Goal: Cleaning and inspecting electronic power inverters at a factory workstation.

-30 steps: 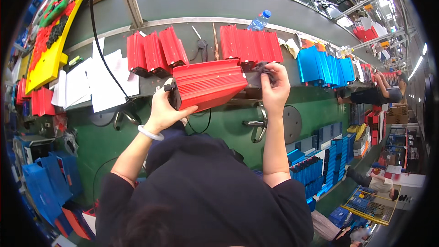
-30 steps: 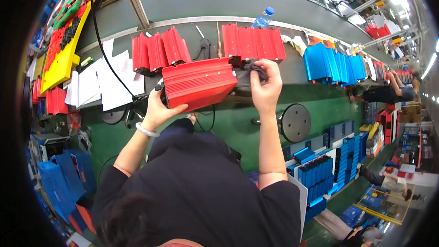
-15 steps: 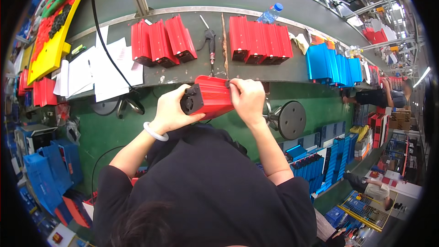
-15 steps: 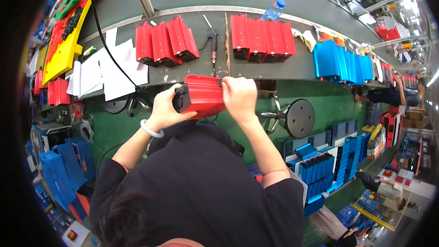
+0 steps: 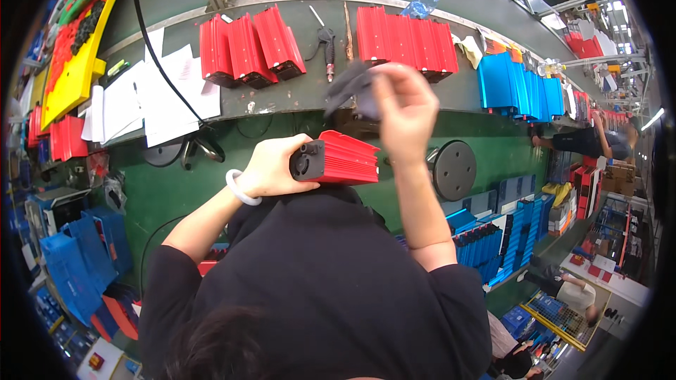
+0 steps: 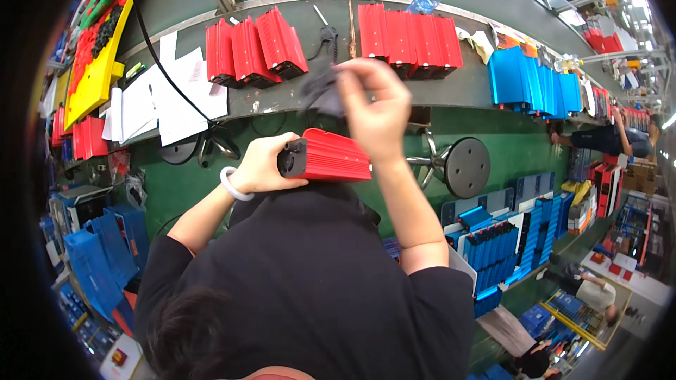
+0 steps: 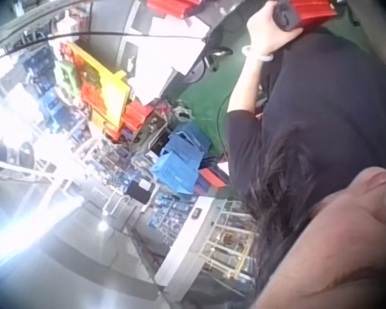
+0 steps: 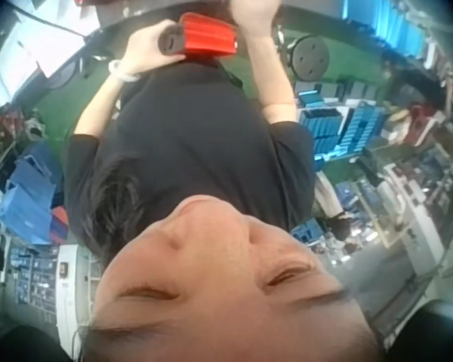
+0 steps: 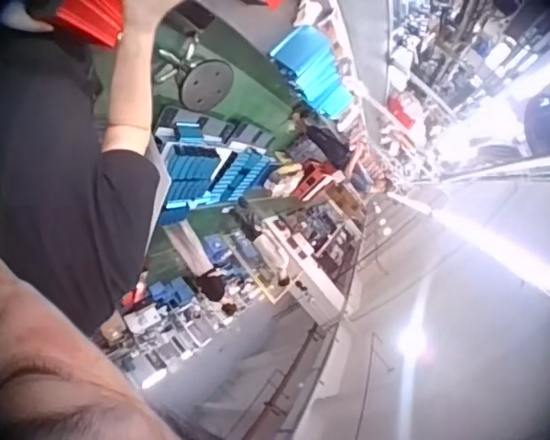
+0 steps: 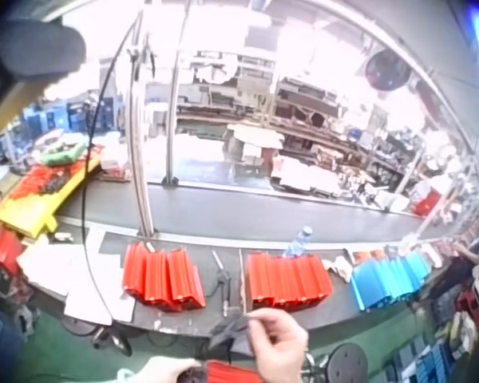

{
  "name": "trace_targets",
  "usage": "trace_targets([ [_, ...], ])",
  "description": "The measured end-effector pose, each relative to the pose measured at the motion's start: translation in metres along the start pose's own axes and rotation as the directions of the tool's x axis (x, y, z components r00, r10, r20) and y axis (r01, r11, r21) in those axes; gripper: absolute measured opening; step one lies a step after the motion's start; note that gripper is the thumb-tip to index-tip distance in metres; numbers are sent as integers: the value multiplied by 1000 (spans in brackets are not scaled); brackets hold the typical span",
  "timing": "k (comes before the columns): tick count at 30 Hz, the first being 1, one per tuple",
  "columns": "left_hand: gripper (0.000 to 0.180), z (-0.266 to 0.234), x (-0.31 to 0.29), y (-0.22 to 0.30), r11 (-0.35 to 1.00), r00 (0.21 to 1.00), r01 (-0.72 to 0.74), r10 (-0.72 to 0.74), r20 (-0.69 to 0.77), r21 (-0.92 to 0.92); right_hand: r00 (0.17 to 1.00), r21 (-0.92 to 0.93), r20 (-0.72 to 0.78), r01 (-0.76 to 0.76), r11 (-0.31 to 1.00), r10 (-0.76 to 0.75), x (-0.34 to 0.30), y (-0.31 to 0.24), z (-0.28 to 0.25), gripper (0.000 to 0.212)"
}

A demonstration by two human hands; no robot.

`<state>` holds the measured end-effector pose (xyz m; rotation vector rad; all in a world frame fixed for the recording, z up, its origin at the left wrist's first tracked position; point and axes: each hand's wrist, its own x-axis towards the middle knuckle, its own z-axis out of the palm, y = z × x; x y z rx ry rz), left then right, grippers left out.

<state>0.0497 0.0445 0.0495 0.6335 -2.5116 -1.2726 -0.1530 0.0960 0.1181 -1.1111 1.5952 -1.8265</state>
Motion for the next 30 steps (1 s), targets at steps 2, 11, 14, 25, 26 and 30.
trace_targets([
  [2, 56, -2, -4, 1, 1000, 1000, -13, 12, -25, -9, 992, -72, -101, 73, 995, -80, 5, 11, -25, 8],
  [11, 56, -4, -8, 1, 994, 996, 90, -91, -23, -65, 925, -335, 359, 252, 908, -124, -50, 28, -3, 14],
  [14, 57, 0, -9, -7, 994, 995, 100, -101, -20, -41, 860, -386, 497, 337, 859, -114, -52, 26, 2, 17],
  [25, 57, -1, -12, -14, 982, 983, 182, -183, -19, -43, 777, -828, 508, 321, 459, 372, -75, 97, -104, 11],
  [26, 57, -1, -12, -15, 988, 992, 124, -127, -25, -91, 730, -887, 456, 329, 323, 509, -81, 112, -120, 11],
  [30, 55, -7, -8, -9, 971, 988, 145, -151, -19, -192, 921, -731, 301, 57, 680, 247, -63, 94, -119, 8],
])
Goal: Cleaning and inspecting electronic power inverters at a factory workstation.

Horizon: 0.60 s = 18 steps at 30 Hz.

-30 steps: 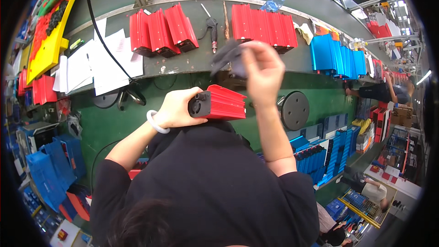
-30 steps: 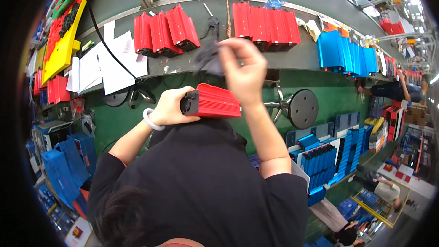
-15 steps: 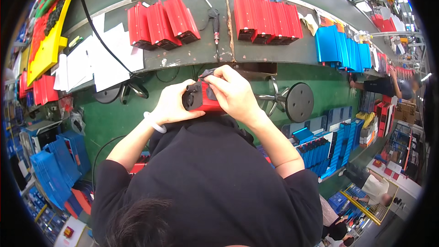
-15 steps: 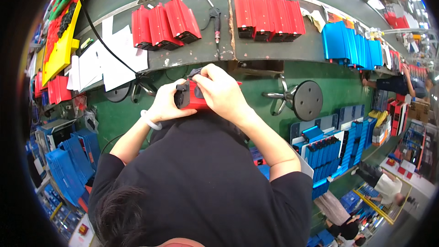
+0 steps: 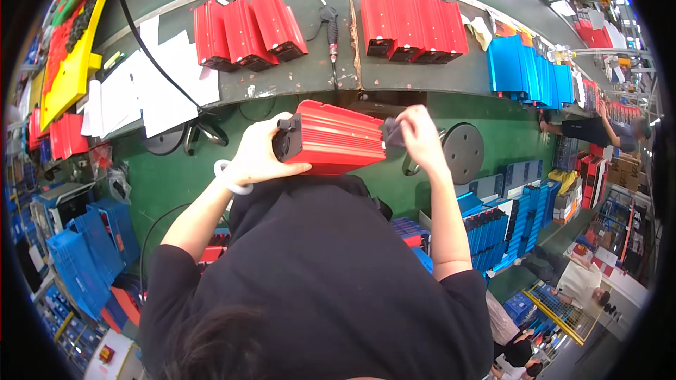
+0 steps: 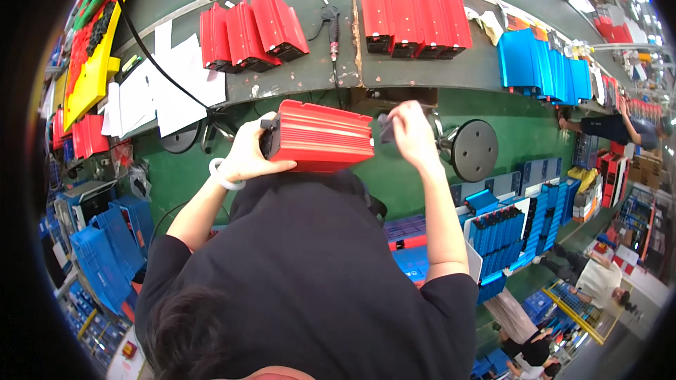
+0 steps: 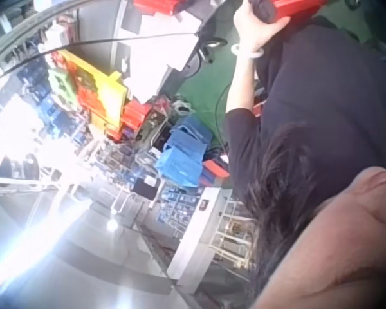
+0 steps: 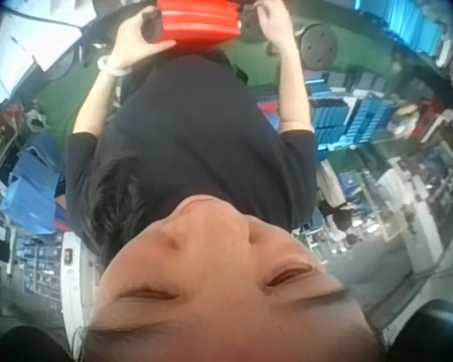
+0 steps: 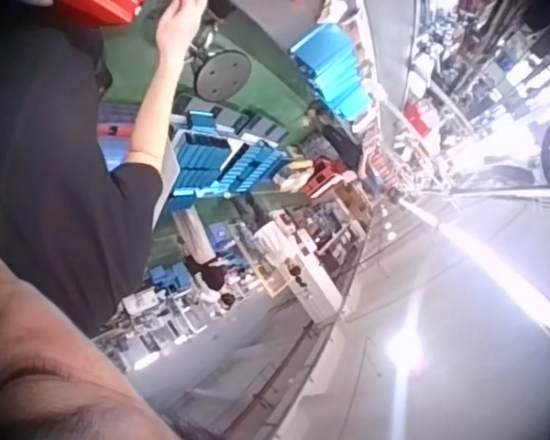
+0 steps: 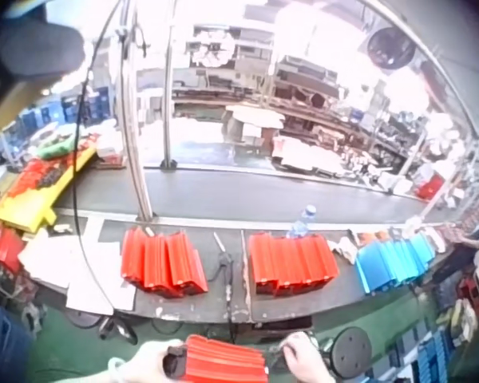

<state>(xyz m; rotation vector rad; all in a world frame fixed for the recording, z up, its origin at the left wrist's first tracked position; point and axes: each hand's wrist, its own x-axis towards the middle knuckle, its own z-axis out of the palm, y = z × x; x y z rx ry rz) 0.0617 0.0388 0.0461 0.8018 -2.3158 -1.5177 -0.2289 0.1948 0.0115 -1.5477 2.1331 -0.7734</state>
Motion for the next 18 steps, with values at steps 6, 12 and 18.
trace_targets([
  [6, 56, 0, 2, 0, 995, 997, -67, 64, 41, 72, 973, 230, -185, 183, 956, -142, 34, -77, -24, 10],
  [12, 56, 1, 1, 9, 995, 995, -74, 70, 71, 62, 906, 174, -69, 423, 889, -417, 42, -118, -1, 15],
  [18, 56, -4, -4, 18, 995, 997, -65, 61, 53, 81, 893, 144, 11, 443, 885, -449, 48, -127, -4, 17],
])
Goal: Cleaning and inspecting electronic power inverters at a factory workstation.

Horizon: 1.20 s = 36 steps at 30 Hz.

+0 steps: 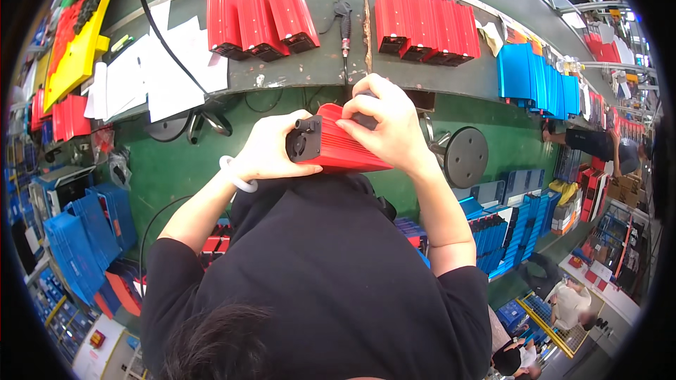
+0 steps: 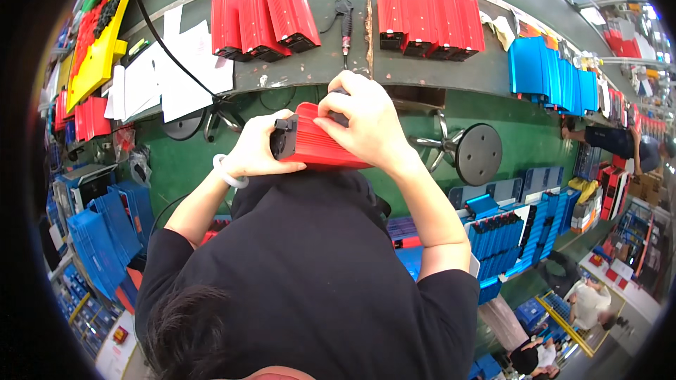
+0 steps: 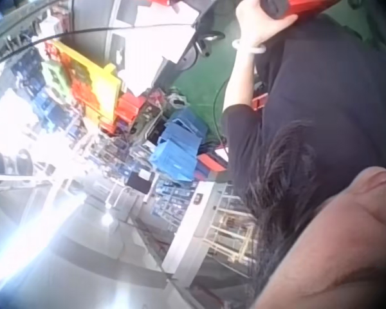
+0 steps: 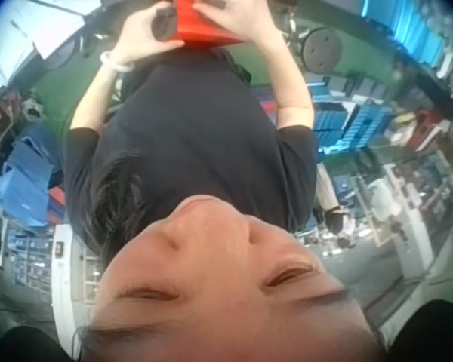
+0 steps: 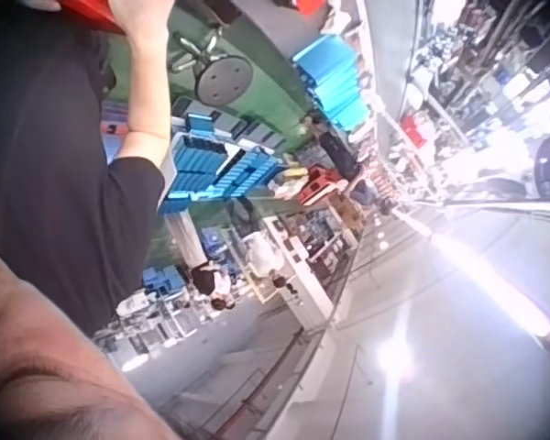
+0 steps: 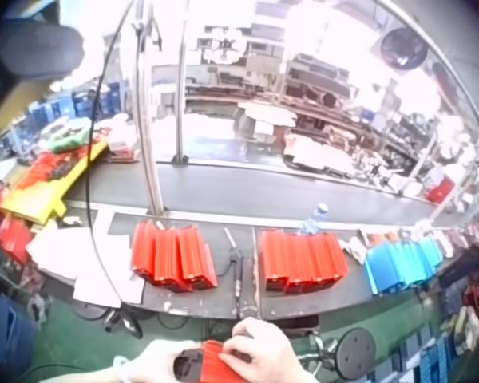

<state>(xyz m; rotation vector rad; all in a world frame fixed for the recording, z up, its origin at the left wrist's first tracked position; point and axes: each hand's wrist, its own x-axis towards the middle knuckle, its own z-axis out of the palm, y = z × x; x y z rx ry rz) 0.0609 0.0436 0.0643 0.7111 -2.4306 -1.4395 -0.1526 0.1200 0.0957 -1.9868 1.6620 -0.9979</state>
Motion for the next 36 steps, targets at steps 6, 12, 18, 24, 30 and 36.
trace_targets([
  [6, 58, 2, -1, 0, 999, 1000, -9, 9, -1, 36, 997, -124, 77, 17, 992, -7, 7, -5, -8, 24],
  [12, 67, 6, 2, -1, 996, 999, -44, 43, 10, 79, 989, -267, 147, 42, 963, -3, 16, -18, -18, 25],
  [18, 59, 7, 0, 0, 995, 997, -56, 60, -46, 77, 978, -409, 197, 18, 912, 69, 18, -22, -24, 24],
  [24, 59, 5, 0, 0, 999, 1000, -22, 22, -3, 48, 947, 401, 98, -318, 859, 305, 5, 2, -23, 21],
  [30, 58, 9, 0, 3, 998, 999, -30, 33, -44, 58, 835, 942, 331, -265, -205, 441, -17, -7, -11, 23],
  [36, 51, 20, -4, 0, 997, 988, -22, 32, -153, 68, 798, 853, 403, -149, -501, 448, -33, -13, -7, 19],
])
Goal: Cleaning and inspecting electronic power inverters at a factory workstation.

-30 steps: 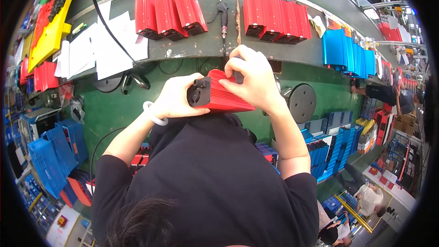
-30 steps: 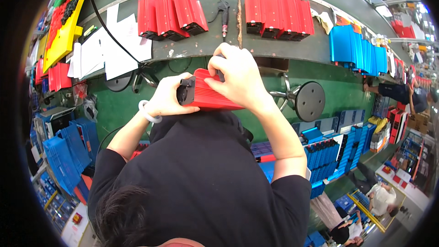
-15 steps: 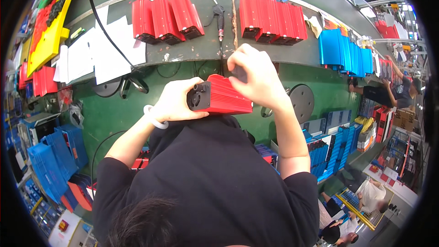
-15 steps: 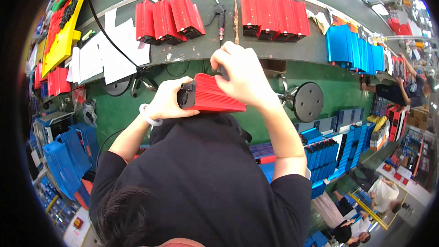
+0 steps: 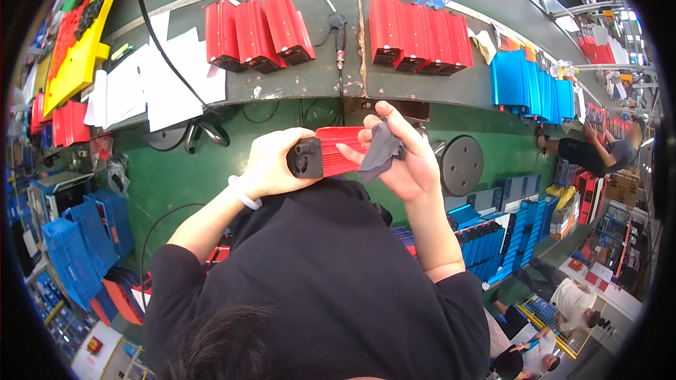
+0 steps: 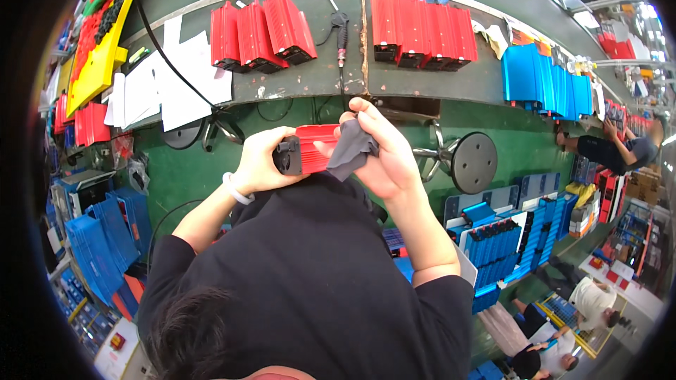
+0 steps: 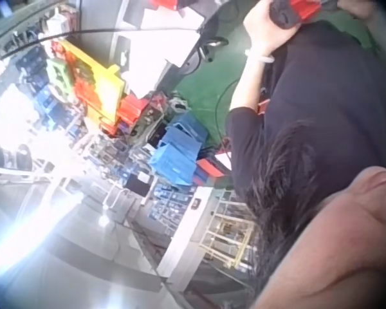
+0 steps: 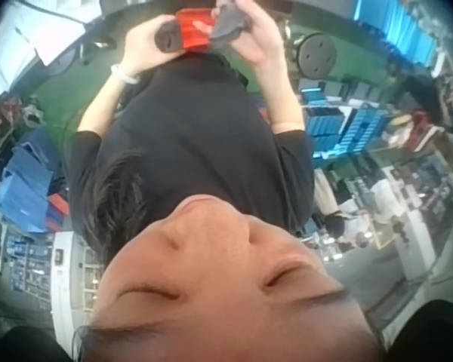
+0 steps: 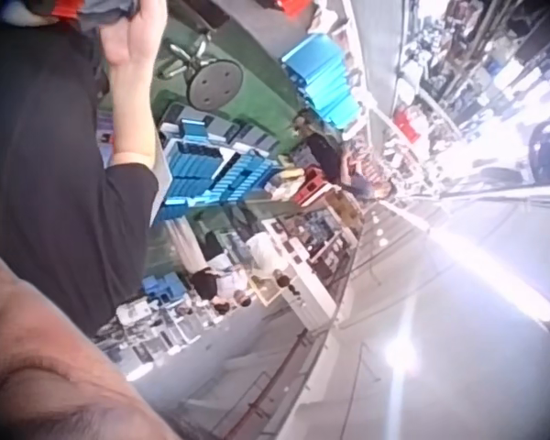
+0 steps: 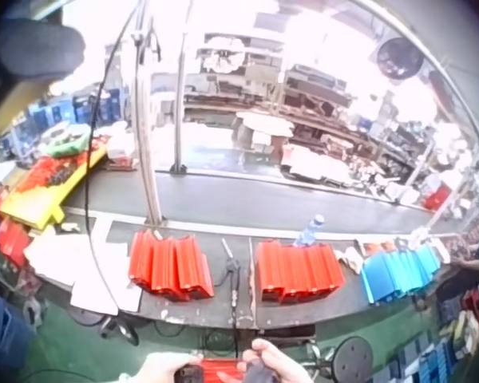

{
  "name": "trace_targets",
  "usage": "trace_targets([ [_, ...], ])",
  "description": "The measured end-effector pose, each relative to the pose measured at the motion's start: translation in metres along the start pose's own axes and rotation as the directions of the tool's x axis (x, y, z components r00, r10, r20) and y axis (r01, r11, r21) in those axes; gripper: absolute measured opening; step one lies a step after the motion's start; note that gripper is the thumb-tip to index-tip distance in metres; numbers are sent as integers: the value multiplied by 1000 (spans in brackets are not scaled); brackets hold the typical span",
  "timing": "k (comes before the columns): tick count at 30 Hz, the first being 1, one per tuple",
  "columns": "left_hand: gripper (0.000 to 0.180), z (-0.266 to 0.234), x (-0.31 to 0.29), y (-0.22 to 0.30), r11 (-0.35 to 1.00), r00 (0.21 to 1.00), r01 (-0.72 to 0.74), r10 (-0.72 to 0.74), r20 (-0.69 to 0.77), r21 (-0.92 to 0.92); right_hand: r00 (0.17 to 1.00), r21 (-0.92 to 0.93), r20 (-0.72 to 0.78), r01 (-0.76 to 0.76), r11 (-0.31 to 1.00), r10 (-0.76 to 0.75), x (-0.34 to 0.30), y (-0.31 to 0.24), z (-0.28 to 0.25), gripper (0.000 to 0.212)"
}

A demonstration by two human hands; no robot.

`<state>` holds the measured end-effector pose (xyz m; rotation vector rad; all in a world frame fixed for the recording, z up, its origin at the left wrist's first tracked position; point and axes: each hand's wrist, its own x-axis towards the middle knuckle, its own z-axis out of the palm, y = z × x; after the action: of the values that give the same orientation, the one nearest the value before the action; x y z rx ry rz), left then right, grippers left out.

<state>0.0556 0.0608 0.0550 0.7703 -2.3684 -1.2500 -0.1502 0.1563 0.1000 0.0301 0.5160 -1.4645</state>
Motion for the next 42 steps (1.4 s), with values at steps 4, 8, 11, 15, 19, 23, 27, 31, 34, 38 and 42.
trace_targets([
  [4, 52, 2, 1, -2, 988, 985, -90, 106, -134, 122, 996, 77, -88, 6, 997, 1, -1, 4, -2, 17],
  [8, 52, 2, 6, -3, 982, 976, -129, 150, -158, 136, 998, 148, -57, 25, 989, -17, 2, 5, -8, 15],
  [11, 52, 2, 6, -4, 978, 974, -144, 167, -155, 150, 999, 164, -34, 14, 986, -9, 4, 4, -7, 15],
  [15, 52, 4, 6, -5, 971, 968, -166, 194, -160, 172, 989, 82, -146, 5, 997, 7, 4, 3, -1, 15],
  [19, 51, 4, 6, -4, 966, 960, -182, 216, -180, 184, 993, 102, -118, 3, 995, 9, 3, 3, -1, 14],
  [23, 49, 2, 7, -3, 944, 951, -195, 249, -185, 266, 996, 76, -92, 16, 997, -9, 2, 1, 1, 15],
  [27, 45, 1, 9, -3, 907, 929, -245, 321, -187, 342, 997, 77, -80, 1, 997, 5, 2, -1, 0, 16],
  [31, 44, -2, 10, 1, 887, 931, -249, 330, -157, 388, 993, 125, -118, 19, 992, -5, 2, -2, -6, 16],
  [34, 45, 1, 11, 3, 875, 922, -251, 347, -173, 414, 990, 232, -138, 8, 973, 25, -1, -1, -8, 16],
  [38, 44, 3, 12, 5, 867, 921, -235, 343, -184, 438, 986, 322, -160, 9, 947, 45, -2, 5, -16, 15],
  [42, 44, 4, 14, 2, 855, 912, -252, 366, -182, 454, 980, 389, -196, 58, 919, 21, -6, 13, -15, 13],
])
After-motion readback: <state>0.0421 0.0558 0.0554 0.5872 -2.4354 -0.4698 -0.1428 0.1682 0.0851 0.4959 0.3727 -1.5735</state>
